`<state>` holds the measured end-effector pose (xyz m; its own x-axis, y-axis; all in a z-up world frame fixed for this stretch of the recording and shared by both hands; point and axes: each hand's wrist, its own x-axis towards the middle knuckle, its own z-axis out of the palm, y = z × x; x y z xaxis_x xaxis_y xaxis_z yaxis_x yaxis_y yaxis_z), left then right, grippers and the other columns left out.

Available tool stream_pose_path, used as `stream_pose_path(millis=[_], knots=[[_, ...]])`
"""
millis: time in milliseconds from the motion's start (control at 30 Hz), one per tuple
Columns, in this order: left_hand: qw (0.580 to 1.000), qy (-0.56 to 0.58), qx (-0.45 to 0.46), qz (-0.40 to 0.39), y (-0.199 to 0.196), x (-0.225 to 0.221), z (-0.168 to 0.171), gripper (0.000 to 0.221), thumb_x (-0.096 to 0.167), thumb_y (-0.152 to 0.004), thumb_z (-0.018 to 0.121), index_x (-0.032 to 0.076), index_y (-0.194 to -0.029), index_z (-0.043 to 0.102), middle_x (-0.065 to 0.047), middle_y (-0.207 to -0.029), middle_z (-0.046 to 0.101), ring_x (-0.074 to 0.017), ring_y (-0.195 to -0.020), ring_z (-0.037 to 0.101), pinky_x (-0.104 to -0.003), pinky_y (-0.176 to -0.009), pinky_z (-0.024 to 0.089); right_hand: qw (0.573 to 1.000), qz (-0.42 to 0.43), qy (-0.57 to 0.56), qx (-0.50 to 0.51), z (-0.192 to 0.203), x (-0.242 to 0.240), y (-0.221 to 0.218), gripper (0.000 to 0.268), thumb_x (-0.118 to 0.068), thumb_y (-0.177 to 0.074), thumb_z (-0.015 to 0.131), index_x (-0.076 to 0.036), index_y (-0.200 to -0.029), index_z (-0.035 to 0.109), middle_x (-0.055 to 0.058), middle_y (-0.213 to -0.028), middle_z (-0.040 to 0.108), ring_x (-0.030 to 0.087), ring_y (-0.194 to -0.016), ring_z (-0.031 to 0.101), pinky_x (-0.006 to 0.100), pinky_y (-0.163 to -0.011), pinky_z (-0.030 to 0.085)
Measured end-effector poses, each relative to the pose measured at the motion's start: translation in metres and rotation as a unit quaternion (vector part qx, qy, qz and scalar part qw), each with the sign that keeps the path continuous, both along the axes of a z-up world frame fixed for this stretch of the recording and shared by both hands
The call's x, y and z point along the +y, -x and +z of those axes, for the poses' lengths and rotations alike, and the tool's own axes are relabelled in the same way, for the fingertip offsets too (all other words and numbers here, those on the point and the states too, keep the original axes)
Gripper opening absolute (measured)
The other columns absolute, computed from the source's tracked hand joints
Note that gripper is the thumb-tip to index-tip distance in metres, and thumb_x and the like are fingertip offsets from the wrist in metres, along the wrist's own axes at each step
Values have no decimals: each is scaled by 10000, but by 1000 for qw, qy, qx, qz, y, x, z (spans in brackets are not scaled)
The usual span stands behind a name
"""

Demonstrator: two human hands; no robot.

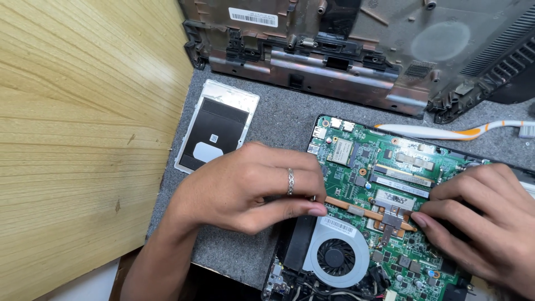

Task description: Disassembling a laptop by disconnecting ribbon cables and removing the cooling fan from the motherboard.

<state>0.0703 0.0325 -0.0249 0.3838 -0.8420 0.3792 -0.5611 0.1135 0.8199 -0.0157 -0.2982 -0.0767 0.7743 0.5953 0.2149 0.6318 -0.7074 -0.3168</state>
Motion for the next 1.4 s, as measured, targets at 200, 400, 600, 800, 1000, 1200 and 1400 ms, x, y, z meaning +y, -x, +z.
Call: stream_pose_path(millis=[200, 400, 600, 800, 1000, 1200, 1400], knots=[[999, -9, -45, -4, 1, 6, -5, 137, 109, -1017, 654, 16, -942, 587, -88, -867, 535, -232, -660, 523, -324, -607, 448, 1000, 8, -8, -1, 1, 0, 0, 142, -279, -884, 697, -137, -881, 686, 10, -867, 633, 239, -745, 570, 422, -712, 391], [983, 46, -173, 44, -2, 3, -31, 182, -49, -1003, 684, -36, -854, 580, -76, -747, 485, -178, -561, 435, -289, -452, 395, 999, 0, -35, -16, 3, 5, 1, 152, -232, -896, 697, -101, -833, 649, 25, -850, 631, 260, -748, 547, 415, -710, 381], [952, 62, -271, 127, 8, -9, -32, 515, 236, -955, 842, 119, -613, 475, 29, -550, 428, -91, -441, 381, -231, -381, 351, 1000, 15, -17, -2, 0, -1, 1, 137, -243, -901, 690, -109, -880, 671, 34, -879, 628, 252, -777, 557, 410, -743, 418], [919, 63, -339, 191, 17, -17, -35, 713, 460, -912, 884, 170, -556, 338, 67, -504, 365, -86, -421, 320, -283, -402, 223, 997, -33, -10, -75, 24, 14, 2, 173, -161, -910, 754, -10, -915, 669, 104, -901, 664, 314, -793, 558, 435, -752, 462], [905, 41, -365, 215, 24, -16, -29, 597, 436, -988, 784, 141, -629, 410, 30, -557, 380, -121, -454, 343, -296, -408, 239, 997, 36, -67, 3, 48, 72, -3, 362, -242, -934, 671, -63, -1249, 664, 69, -951, 629, 263, -840, 561, 375, -774, 478], [891, 43, -391, 228, 26, -14, -29, 449, 398, -1029, 698, 105, -715, 566, -10, -629, 441, -206, -488, 522, -361, -428, 343, 965, 142, -206, 72, 25, 115, -28, 173, -131, -1014, 526, -41, -867, 539, 77, -857, 484, 271, -817, 425, 397, -708, 393], [978, 17, -191, 86, 12, 14, 4, 137, 189, -1038, 600, 67, -1088, 640, -58, -927, 623, -194, -534, 454, -322, -463, 350, 964, 172, -198, 53, 21, 111, -40, 326, -284, -1034, 458, -30, -840, 527, 83, -847, 497, 291, -840, 386, 428, -763, 353]])
